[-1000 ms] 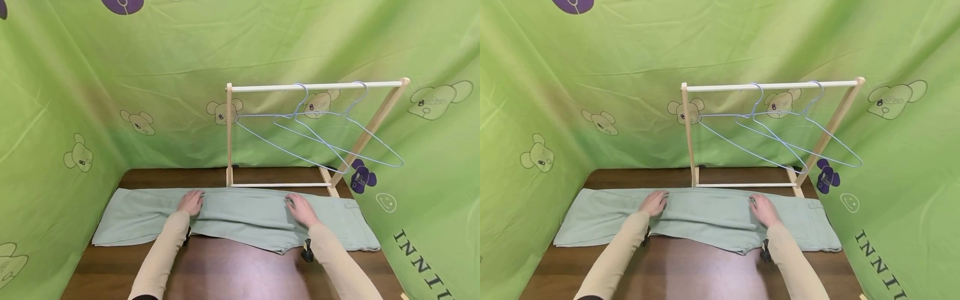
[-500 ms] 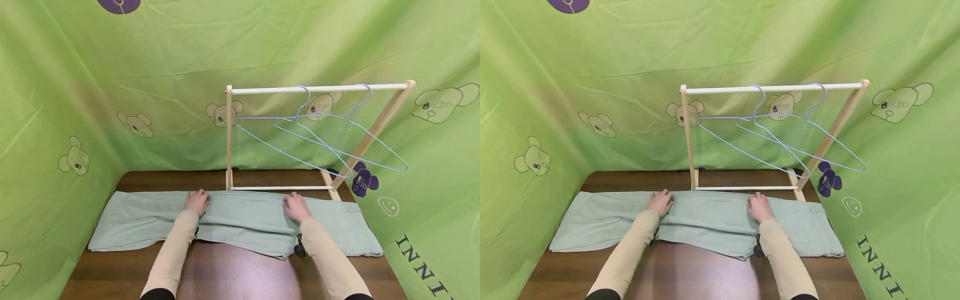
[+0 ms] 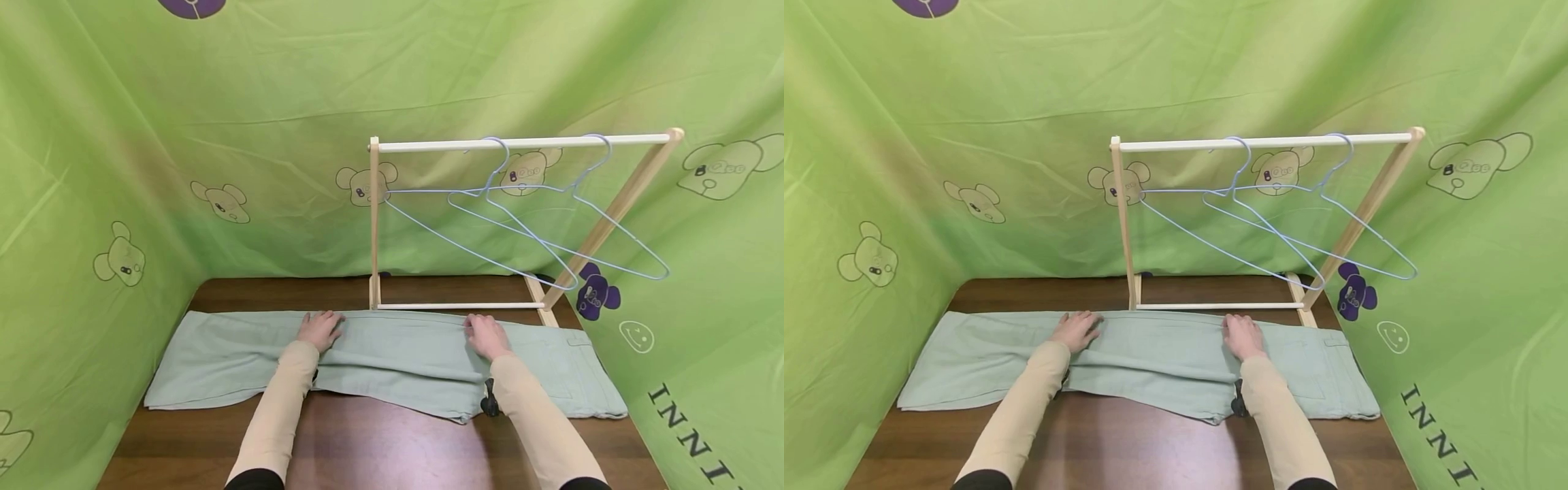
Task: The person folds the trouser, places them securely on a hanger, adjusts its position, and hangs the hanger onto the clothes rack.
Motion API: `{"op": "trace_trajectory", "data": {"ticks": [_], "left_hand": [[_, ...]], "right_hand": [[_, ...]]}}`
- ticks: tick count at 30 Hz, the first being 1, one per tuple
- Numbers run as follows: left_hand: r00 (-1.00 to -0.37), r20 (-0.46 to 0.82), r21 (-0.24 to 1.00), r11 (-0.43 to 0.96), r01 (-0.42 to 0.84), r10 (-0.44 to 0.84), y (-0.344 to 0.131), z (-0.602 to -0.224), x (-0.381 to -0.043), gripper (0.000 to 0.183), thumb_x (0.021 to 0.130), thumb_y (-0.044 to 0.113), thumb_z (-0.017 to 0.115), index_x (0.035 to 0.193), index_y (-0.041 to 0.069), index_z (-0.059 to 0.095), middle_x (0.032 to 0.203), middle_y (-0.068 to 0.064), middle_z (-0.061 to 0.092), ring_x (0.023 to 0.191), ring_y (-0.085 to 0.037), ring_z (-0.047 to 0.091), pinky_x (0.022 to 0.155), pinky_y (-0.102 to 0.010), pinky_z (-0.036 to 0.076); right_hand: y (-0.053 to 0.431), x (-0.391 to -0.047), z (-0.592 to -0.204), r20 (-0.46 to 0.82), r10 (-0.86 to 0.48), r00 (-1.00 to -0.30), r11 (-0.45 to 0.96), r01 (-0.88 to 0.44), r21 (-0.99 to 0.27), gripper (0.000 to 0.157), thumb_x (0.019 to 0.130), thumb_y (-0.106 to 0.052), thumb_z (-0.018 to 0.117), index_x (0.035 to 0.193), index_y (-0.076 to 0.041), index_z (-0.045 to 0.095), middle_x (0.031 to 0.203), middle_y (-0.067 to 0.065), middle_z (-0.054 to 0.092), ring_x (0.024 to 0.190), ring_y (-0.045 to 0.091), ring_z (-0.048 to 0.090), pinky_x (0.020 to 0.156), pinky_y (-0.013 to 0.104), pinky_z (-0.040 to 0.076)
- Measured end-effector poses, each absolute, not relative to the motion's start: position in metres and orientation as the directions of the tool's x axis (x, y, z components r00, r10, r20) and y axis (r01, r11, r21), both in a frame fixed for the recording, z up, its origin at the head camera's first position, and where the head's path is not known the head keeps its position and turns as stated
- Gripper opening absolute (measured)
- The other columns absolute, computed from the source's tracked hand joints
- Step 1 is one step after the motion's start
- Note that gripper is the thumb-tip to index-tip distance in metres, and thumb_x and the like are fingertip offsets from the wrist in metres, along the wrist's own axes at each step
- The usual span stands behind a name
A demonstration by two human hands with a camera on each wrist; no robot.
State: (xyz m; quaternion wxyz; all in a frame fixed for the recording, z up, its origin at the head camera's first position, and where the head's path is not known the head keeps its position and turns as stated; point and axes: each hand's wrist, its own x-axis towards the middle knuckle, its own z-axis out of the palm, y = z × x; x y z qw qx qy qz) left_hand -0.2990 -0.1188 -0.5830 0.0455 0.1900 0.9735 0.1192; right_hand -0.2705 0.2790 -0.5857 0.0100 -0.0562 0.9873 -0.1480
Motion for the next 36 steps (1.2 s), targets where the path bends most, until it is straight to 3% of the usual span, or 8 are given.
{"op": "trace_trajectory", "data": {"ticks": [9, 14, 18, 24, 28, 32, 36], "left_hand": [[-0.949, -0.023, 0.206, 0.93, 0.304, 0.316, -0.105, -0.574, -0.288, 0.023, 0.101, 0.019, 0.061, 0.123, 0.017, 0.066, 0.128, -0.009, 0.057, 0.127, -0.035, 0.054, 0.106, -0.067, 0.041], [-0.939, 0.002, 0.214, 0.917, 0.337, 0.345, -0.107, -0.583, -0.295, 0.007, 0.098, 0.023, 0.065, 0.102, 0.018, 0.068, 0.115, -0.005, 0.061, 0.117, -0.031, 0.059, 0.106, -0.061, 0.043], [-0.931, -0.008, 0.235, 0.905, 0.353, 0.365, -0.11, -0.584, -0.297, 0.008, 0.097, 0.022, 0.067, 0.091, 0.018, 0.065, 0.107, -0.004, 0.063, 0.114, -0.03, 0.059, 0.106, -0.061, 0.044], [-0.893, 0.026, 0.253, 0.861, 0.44, 0.449, -0.113, -0.583, -0.299, 0.006, 0.096, 0.014, 0.067, 0.09, 0.014, 0.067, 0.096, -0.006, 0.072, 0.1, -0.03, 0.065, 0.093, -0.053, 0.052], [-0.888, 0.055, 0.248, 0.855, 0.455, 0.457, -0.112, -0.582, -0.299, 0.014, 0.092, -0.002, 0.064, 0.082, 0.008, 0.062, 0.084, -0.008, 0.065, 0.081, -0.028, 0.061, 0.08, -0.046, 0.053], [-0.936, 0.101, 0.217, 0.911, 0.351, 0.337, -0.104, -0.58, -0.302, 0.015, 0.092, -0.007, 0.062, 0.089, 0.008, 0.058, 0.093, -0.009, 0.06, 0.087, -0.031, 0.064, 0.097, -0.053, 0.05], [-0.972, 0.181, 0.229, 0.955, 0.188, 0.148, -0.09, -0.576, -0.305, 0.01, 0.099, 0.003, 0.055, 0.104, 0.01, 0.06, 0.109, -0.01, 0.06, 0.109, -0.035, 0.064, 0.114, -0.066, 0.033]], "right_hand": [[0.279, -0.269, -0.588, 0.015, -0.119, -0.993, 0.946, -0.118, -0.3, 0.019, 0.093, -0.004, 0.057, 0.106, 0.003, 0.07, 0.101, 0.022, 0.068, 0.105, 0.046, 0.06, 0.092, 0.058, 0.05], [0.278, -0.269, -0.587, 0.017, -0.119, -0.993, 0.948, -0.119, -0.296, 0.015, 0.09, -0.002, 0.06, 0.1, 0.004, 0.069, 0.097, 0.021, 0.067, 0.1, 0.044, 0.061, 0.09, 0.057, 0.051], [0.279, -0.269, -0.585, 0.012, -0.104, -0.994, 0.949, -0.103, -0.297, 0.014, 0.092, -0.003, 0.06, 0.101, 0.003, 0.068, 0.098, 0.021, 0.068, 0.099, 0.044, 0.062, 0.088, 0.056, 0.051], [0.28, -0.269, -0.585, 0.014, -0.091, -0.996, 0.95, -0.091, -0.3, 0.011, 0.093, -0.004, 0.061, 0.101, 0.002, 0.066, 0.099, 0.021, 0.068, 0.097, 0.043, 0.063, 0.084, 0.056, 0.052], [0.28, -0.27, -0.585, 0.054, -0.073, -0.996, 0.947, -0.086, -0.309, 0.012, 0.092, -0.002, 0.06, 0.103, 0.003, 0.064, 0.1, 0.022, 0.068, 0.095, 0.044, 0.065, 0.082, 0.056, 0.053], [0.278, -0.27, -0.582, 0.101, -0.007, -0.995, 0.951, -0.038, -0.308, 0.015, 0.089, 0.002, 0.059, 0.104, 0.004, 0.062, 0.101, 0.024, 0.067, 0.093, 0.045, 0.066, 0.082, 0.057, 0.053], [0.273, -0.272, -0.578, 0.123, 0.068, -0.99, 0.957, 0.03, -0.29, 0.018, 0.087, 0.002, 0.059, 0.105, 0.004, 0.06, 0.107, 0.027, 0.065, 0.103, 0.048, 0.062, 0.095, 0.062, 0.046]]}}
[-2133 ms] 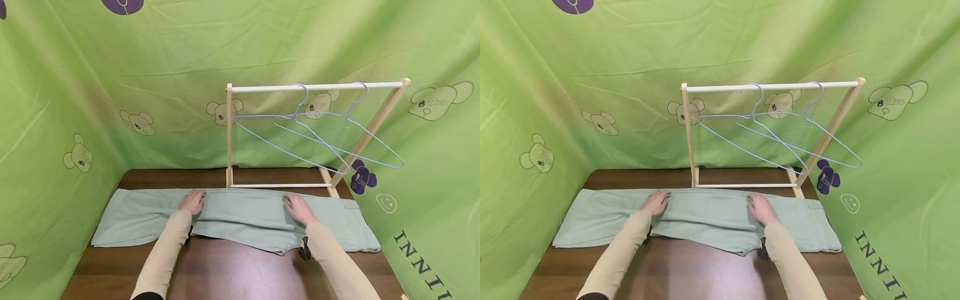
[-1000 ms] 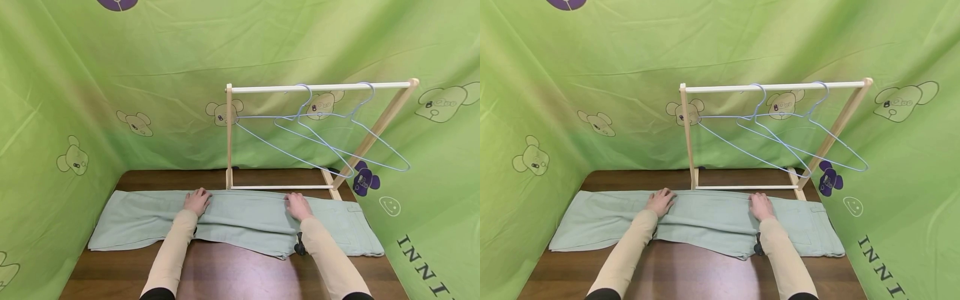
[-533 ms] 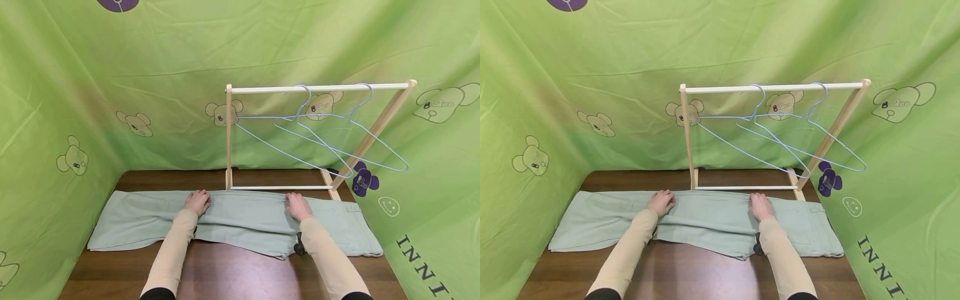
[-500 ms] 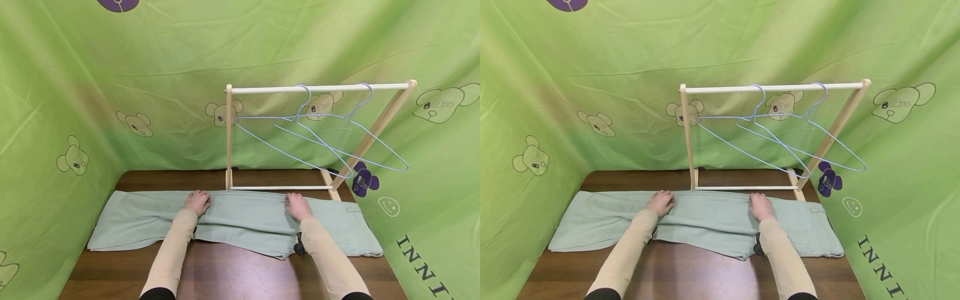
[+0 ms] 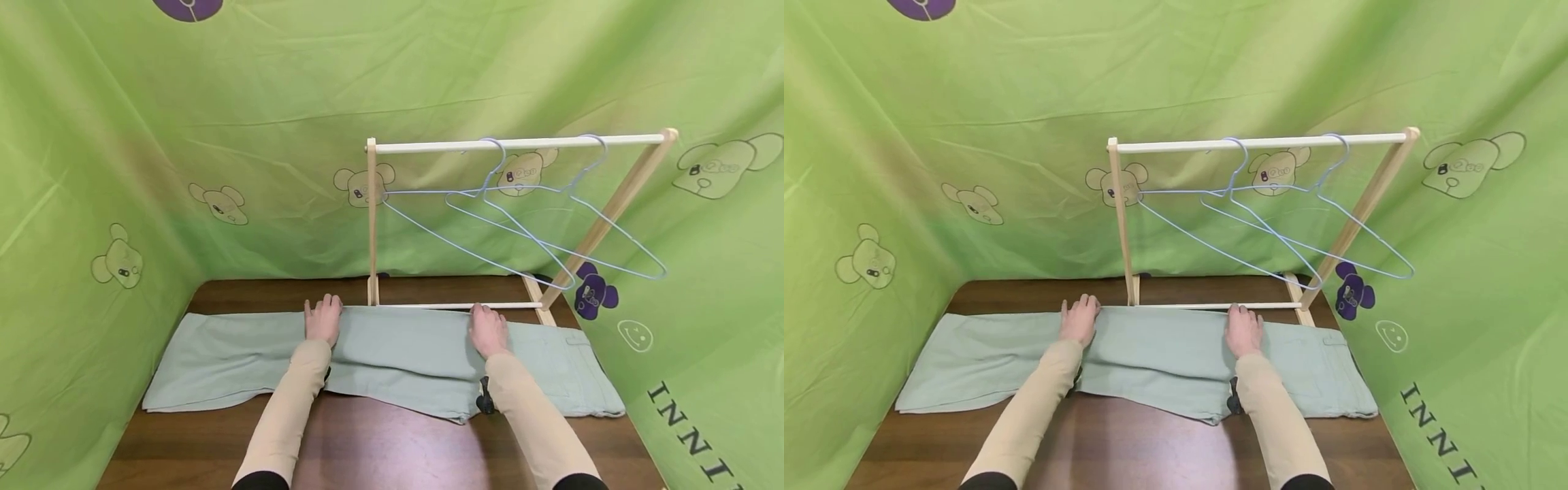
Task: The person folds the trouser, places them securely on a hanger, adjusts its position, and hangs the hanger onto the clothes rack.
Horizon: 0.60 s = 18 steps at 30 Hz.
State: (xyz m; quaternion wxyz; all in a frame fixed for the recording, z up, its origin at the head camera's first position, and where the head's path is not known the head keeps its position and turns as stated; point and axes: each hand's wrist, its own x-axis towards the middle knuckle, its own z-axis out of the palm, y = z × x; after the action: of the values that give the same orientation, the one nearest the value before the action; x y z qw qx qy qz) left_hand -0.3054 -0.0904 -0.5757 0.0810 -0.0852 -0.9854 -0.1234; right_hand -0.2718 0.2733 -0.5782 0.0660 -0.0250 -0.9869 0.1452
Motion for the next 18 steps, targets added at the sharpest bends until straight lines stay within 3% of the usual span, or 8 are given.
{"op": "trace_trajectory", "data": {"ticks": [4, 7, 12, 14, 18], "left_hand": [[-0.986, 0.165, 0.268, 0.96, 0.076, 0.032, -0.081, -0.57, -0.301, 0.02, 0.102, 0.003, 0.048, 0.113, 0.011, 0.062, 0.127, -0.013, 0.057, 0.132, -0.038, 0.05, 0.117, -0.07, 0.025], [-0.992, 0.121, 0.298, 0.952, 0.07, 0.035, -0.084, -0.573, -0.296, 0.021, 0.104, 0.006, 0.048, 0.12, 0.011, 0.061, 0.136, -0.014, 0.052, 0.139, -0.038, 0.042, 0.118, -0.068, 0.025], [-0.938, 0.304, 0.268, 0.929, 0.254, 0.169, -0.104, -0.587, -0.286, 0.012, 0.1, 0.022, 0.06, 0.107, 0.013, 0.063, 0.111, -0.01, 0.06, 0.111, -0.033, 0.054, 0.104, -0.052, 0.043], [-0.896, 0.389, 0.242, 0.915, 0.323, 0.213, -0.115, -0.591, -0.277, 0.01, 0.098, 0.024, 0.061, 0.098, 0.014, 0.063, 0.1, -0.008, 0.061, 0.101, -0.031, 0.056, 0.094, -0.049, 0.046], [-0.854, 0.455, 0.234, 0.892, 0.386, 0.25, -0.144, -0.596, -0.257, 0.014, 0.093, 0.029, 0.063, 0.09, 0.016, 0.064, 0.096, -0.007, 0.066, 0.099, -0.032, 0.06, 0.091, -0.051, 0.045]], "right_hand": [[0.272, -0.266, -0.576, 0.098, 0.117, -0.988, 0.954, 0.084, -0.288, 0.023, 0.089, -0.004, 0.057, 0.11, 0.002, 0.059, 0.121, 0.028, 0.059, 0.122, 0.05, 0.051, 0.108, 0.069, 0.032], [0.278, -0.254, -0.576, 0.106, 0.115, -0.988, 0.95, 0.078, -0.303, 0.027, 0.089, -0.007, 0.056, 0.115, 0.002, 0.06, 0.124, 0.029, 0.056, 0.125, 0.051, 0.047, 0.107, 0.068, 0.034], [0.297, -0.22, -0.572, 0.118, 0.1, -0.988, 0.937, 0.053, -0.345, 0.029, 0.088, -0.01, 0.057, 0.114, 0.002, 0.062, 0.121, 0.03, 0.057, 0.118, 0.054, 0.049, 0.095, 0.067, 0.04], [0.309, -0.204, -0.571, 0.083, 0.122, -0.989, 0.932, 0.086, -0.351, 0.03, 0.088, -0.014, 0.058, 0.114, 0.002, 0.063, 0.123, 0.032, 0.056, 0.118, 0.054, 0.048, 0.093, 0.068, 0.04], [0.343, -0.171, -0.57, -0.022, 0.209, -0.978, 0.912, 0.203, -0.357, 0.04, 0.09, -0.023, 0.057, 0.121, 0.003, 0.059, 0.13, 0.038, 0.048, 0.12, 0.059, 0.041, 0.093, 0.072, 0.038]]}}
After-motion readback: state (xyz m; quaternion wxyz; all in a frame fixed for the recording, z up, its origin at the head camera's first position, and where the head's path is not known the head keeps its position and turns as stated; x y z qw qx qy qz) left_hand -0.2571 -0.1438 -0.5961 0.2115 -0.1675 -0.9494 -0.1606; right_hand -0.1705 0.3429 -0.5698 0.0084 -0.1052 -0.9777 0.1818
